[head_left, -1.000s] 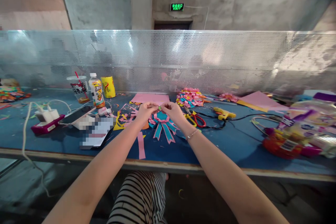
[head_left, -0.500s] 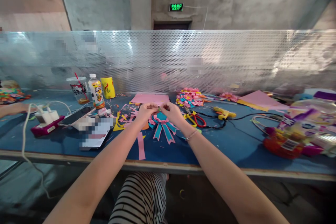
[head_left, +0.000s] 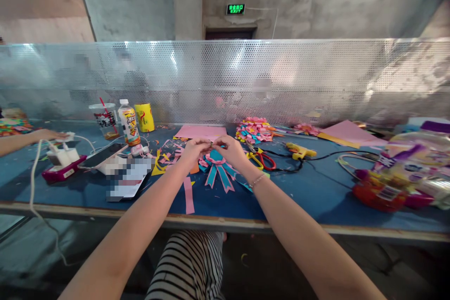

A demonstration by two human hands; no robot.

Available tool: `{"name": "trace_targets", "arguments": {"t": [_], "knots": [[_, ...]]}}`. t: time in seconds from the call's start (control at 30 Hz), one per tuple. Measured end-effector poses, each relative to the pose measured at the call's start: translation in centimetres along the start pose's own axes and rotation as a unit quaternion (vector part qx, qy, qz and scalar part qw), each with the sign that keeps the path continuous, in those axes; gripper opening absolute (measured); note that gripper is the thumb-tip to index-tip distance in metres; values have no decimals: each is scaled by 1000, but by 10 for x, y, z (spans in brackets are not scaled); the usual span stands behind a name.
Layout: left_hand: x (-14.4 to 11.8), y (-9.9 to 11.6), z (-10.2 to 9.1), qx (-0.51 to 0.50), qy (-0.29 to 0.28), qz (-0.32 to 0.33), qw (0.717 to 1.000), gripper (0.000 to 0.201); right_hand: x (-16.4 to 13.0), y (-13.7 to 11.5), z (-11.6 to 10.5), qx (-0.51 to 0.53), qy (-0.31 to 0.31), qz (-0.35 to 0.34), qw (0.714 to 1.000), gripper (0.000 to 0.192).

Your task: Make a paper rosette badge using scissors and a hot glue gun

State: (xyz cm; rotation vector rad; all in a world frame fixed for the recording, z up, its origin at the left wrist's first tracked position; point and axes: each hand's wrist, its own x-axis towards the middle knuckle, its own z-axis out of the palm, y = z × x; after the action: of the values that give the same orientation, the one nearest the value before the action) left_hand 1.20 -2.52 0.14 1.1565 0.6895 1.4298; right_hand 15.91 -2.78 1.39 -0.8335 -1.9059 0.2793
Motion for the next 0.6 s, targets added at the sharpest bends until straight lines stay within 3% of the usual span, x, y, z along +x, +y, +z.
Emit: {"name": "trace_targets", "arguments": {"t": [0.6], "knots": [[1,-3,2,55,-35,58,996,22,1,9,8,44,36,49,997,6]]}}
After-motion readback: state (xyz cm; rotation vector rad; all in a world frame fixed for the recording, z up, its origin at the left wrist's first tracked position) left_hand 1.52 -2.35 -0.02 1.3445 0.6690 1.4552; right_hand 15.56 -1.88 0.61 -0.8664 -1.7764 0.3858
